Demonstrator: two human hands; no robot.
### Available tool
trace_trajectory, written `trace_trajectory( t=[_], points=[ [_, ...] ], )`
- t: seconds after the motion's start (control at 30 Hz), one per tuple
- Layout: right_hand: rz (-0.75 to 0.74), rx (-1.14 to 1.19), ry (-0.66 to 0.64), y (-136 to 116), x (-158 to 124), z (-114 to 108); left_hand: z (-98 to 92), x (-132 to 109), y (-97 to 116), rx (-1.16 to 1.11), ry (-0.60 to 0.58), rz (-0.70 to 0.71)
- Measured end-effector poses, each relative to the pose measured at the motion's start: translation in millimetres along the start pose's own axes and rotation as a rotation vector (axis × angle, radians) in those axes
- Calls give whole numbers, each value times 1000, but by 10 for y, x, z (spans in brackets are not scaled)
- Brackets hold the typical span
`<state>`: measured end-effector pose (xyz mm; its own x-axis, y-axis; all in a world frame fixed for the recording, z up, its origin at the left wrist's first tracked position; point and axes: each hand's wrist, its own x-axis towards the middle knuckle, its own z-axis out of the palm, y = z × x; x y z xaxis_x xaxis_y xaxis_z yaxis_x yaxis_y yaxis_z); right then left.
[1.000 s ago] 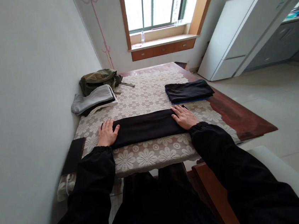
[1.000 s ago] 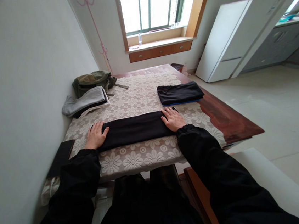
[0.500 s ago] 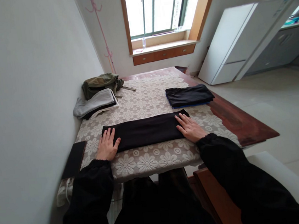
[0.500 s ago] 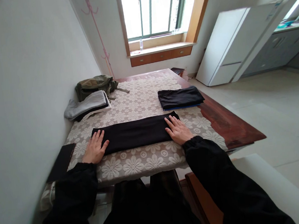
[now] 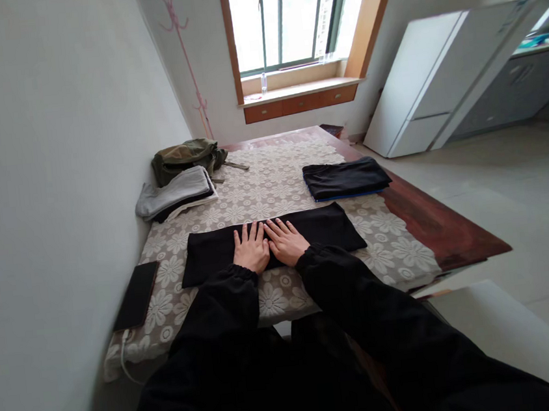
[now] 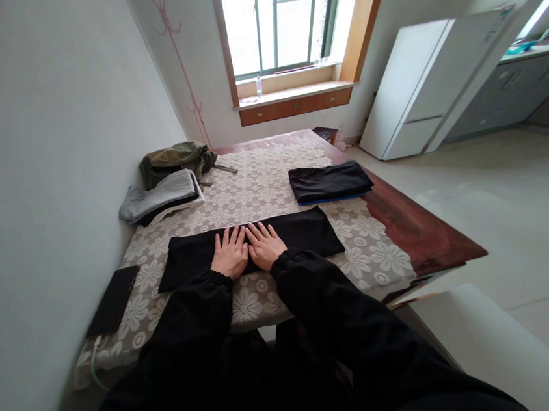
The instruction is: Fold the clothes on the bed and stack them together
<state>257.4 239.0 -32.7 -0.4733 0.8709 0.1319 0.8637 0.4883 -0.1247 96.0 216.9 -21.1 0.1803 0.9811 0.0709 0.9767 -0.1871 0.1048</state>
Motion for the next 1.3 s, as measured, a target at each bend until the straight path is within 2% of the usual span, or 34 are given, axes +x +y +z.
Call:
trace_trajectory(
  t=[0.07, 0.13, 0.43, 0.53, 0.83, 1.03, 1.17, 1.3],
  points=[
    [14, 11, 30, -57, 155, 59, 59, 189, 52, 2, 24, -16],
    [15, 23, 60, -35, 217, 107, 107, 272, 36, 4, 32, -15],
    [21, 36, 86, 8, 183, 144, 191, 276, -40, -11, 66, -6],
    [22, 25, 73, 69, 177, 122, 178, 277, -143, -9, 59, 25],
    [147, -64, 55, 660, 28, 16, 43, 145, -726, 8, 27, -79],
    [240, -119, 69, 1095, -128, -9, -3, 58, -1040, 15, 28, -81],
    [250, -117, 82, 1354, -227, -2, -21, -20, -1210, 21, 20, -68],
    [241, -92, 91, 1489, -273, 14, -28, -98, -1288, 32, 28, -54]
  ],
)
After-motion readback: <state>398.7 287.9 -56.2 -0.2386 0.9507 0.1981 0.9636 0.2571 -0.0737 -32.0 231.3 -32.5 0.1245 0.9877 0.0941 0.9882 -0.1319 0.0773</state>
